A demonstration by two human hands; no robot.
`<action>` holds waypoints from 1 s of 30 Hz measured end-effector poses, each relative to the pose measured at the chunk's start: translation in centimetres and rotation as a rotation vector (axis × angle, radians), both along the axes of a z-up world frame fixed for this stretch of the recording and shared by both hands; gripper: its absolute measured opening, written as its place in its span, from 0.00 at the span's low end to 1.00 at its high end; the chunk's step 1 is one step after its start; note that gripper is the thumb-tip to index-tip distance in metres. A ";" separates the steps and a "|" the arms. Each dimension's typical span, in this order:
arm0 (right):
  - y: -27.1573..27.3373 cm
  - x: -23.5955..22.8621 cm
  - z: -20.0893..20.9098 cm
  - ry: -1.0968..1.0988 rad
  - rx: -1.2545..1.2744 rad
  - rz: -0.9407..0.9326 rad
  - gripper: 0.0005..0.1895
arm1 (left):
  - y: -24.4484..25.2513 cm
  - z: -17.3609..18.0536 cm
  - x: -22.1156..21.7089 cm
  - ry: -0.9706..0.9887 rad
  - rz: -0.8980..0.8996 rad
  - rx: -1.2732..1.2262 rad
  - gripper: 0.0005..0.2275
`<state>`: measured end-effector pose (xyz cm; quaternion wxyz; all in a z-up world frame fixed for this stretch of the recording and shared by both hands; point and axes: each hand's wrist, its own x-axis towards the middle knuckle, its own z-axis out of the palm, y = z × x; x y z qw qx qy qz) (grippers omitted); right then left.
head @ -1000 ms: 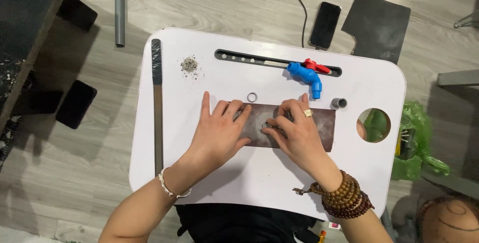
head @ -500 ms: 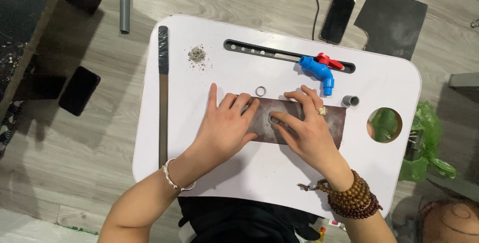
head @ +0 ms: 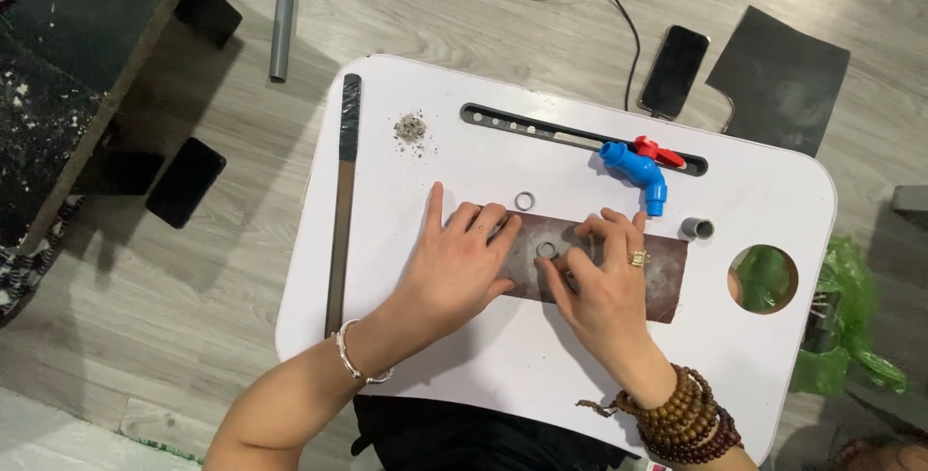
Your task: Sanding a small metal ring on a piece of sandpaper and using a metal rod to clear debris or adjust the ring.
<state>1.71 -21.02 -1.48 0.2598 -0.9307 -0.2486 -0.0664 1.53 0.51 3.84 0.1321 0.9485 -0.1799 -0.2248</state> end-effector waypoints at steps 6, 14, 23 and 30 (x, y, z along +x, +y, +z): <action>-0.7 1.0 1.5 0.046 0.048 0.027 0.11 | -0.1 -0.3 -0.2 -0.026 -0.003 0.022 0.31; -1.5 1.1 -0.1 0.140 -0.012 0.054 0.05 | 0.0 -0.6 -0.4 -0.059 0.003 -0.029 0.31; -0.1 0.3 -0.2 0.042 -0.034 0.028 0.13 | 0.1 -1.2 -0.9 -0.182 0.000 -0.066 0.31; -0.7 1.0 1.2 0.031 0.019 0.094 0.19 | 0.2 -1.6 -0.9 -0.201 -0.001 -0.095 0.31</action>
